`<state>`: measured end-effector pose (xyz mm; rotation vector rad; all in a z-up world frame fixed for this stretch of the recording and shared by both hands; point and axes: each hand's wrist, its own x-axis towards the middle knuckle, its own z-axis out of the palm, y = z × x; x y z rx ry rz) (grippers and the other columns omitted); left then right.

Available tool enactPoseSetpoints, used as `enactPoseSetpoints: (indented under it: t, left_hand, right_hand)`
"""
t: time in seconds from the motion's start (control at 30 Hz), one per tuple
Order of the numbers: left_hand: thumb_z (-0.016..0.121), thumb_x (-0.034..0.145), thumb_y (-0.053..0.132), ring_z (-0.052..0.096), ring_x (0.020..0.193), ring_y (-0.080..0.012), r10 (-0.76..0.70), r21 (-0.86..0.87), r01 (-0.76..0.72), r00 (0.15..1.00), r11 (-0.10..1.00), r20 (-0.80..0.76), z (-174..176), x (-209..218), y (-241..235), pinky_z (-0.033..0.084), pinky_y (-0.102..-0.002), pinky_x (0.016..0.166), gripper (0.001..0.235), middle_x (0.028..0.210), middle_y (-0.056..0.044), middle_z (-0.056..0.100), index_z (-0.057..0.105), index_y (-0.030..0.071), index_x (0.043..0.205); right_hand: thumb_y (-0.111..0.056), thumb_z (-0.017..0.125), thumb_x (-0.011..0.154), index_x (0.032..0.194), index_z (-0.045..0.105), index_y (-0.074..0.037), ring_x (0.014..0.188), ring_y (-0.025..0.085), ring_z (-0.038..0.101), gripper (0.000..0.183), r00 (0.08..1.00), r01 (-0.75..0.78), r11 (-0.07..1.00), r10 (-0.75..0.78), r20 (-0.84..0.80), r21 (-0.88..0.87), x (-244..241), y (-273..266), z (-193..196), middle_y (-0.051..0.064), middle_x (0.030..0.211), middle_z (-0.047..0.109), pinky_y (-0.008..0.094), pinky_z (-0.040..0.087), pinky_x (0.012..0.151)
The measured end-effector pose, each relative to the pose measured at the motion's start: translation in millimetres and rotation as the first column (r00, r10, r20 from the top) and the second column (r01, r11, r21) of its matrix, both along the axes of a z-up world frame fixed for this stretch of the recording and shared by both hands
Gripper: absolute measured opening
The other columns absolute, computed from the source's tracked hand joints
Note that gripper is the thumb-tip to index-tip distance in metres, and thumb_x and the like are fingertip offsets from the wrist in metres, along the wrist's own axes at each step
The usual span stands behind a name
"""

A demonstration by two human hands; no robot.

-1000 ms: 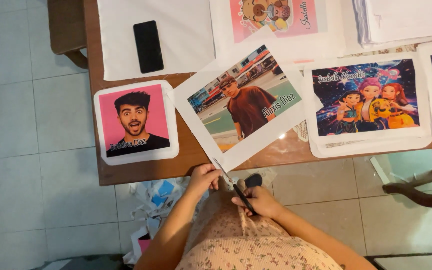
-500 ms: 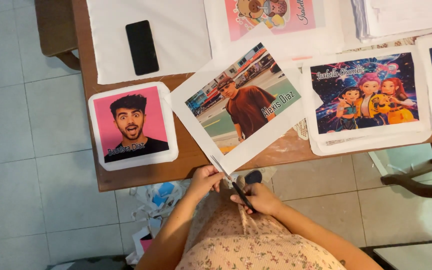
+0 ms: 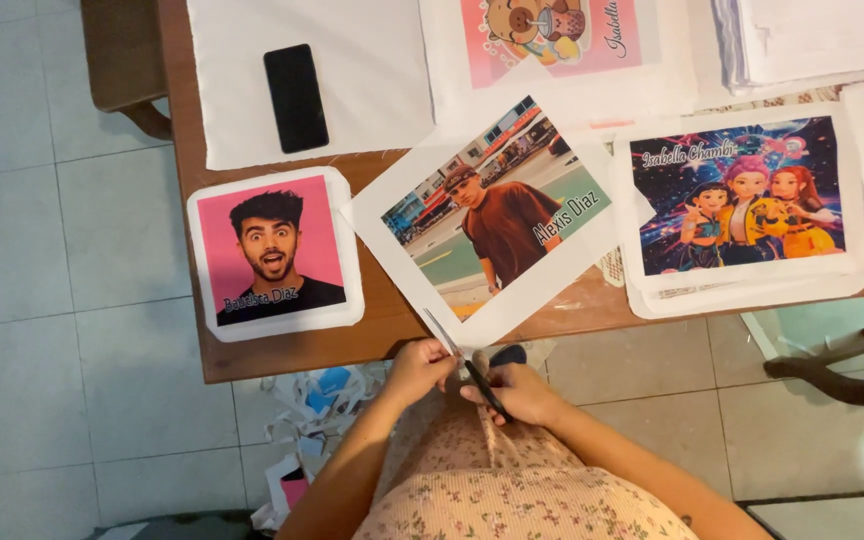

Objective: Cutting out printed images from paper sheets using scissors on a work table.

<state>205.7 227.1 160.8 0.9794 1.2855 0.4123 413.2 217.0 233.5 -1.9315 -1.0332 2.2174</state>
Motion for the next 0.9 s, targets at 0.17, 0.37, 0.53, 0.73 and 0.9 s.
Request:
enactPoseSetpoints:
  t: [0.17, 0.37, 0.53, 0.73, 0.9]
  left_hand:
    - [0.074, 0.085, 0.017, 0.068, 0.048, -0.0159, -0.027, 0.025, 0.028, 0.999, 0.999, -0.034, -21.9, -0.6, -5.3, 0.053, -0.025, 0.051, 0.010, 0.052, -0.007, 0.067, 0.075, 0.007, 0.082]
    - [0.074, 0.085, 0.018, 0.070, 0.050, -0.0154, -0.078, 0.016, 0.080, 0.994, 0.997, -0.074, -8.7, -1.2, -3.7, 0.054, -0.025, 0.058, 0.012, 0.055, -0.006, 0.069, 0.075, 0.006, 0.085]
    - [0.076, 0.086, 0.020, 0.071, 0.053, -0.0118, -0.122, 0.012, 0.124, 0.986, 0.992, -0.111, -13.5, 2.9, -6.0, 0.055, -0.024, 0.062, 0.011, 0.062, -0.003, 0.074, 0.077, 0.010, 0.090]
    - [0.075, 0.087, 0.020, 0.073, 0.056, -0.0152, -0.160, 0.032, 0.168, 0.973, 0.985, -0.165, 9.7, 2.6, 0.6, 0.056, -0.027, 0.067, 0.012, 0.058, -0.004, 0.071, 0.075, 0.008, 0.086]
    - [0.074, 0.088, 0.019, 0.073, 0.058, -0.0151, -0.181, 0.046, 0.192, 0.966, 0.980, -0.186, -4.9, -0.1, -2.4, 0.055, -0.027, 0.068, 0.013, 0.057, -0.002, 0.071, 0.073, 0.008, 0.080]
  right_hand:
    - [-0.046, 0.091, 0.072, 0.071, 0.071, -0.006, 0.050, 0.016, 0.072, 0.045, 0.998, -0.060, 0.998, 0.060, -0.014, 0.014, -1.3, 5.1, -6.0, 0.011, 0.058, 0.069, 0.023, 0.058, 0.056]
    - [-0.042, 0.091, 0.073, 0.070, 0.069, -0.006, 0.049, 0.016, 0.072, 0.042, 1.000, -0.023, 0.999, 0.023, 0.004, -0.022, -2.4, 2.4, -13.7, 0.011, 0.057, 0.069, 0.021, 0.057, 0.056]
    - [-0.048, 0.091, 0.072, 0.072, 0.070, -0.006, 0.052, 0.016, 0.073, 0.046, 0.996, -0.084, 0.996, 0.084, -0.029, -0.001, -7.3, 17.6, 1.8, 0.011, 0.060, 0.070, 0.024, 0.058, 0.060]
    - [-0.044, 0.091, 0.073, 0.069, 0.070, -0.005, 0.049, 0.015, 0.071, 0.044, 0.997, -0.073, 0.997, 0.073, -0.027, 0.003, -7.9, 18.1, -0.8, 0.010, 0.057, 0.068, 0.021, 0.057, 0.054]
    - [-0.037, 0.091, 0.075, 0.071, 0.071, -0.005, 0.048, 0.017, 0.072, 0.037, 0.997, -0.073, 0.997, 0.073, -0.002, 0.017, -8.3, 17.8, -10.4, 0.011, 0.056, 0.068, 0.023, 0.057, 0.052]
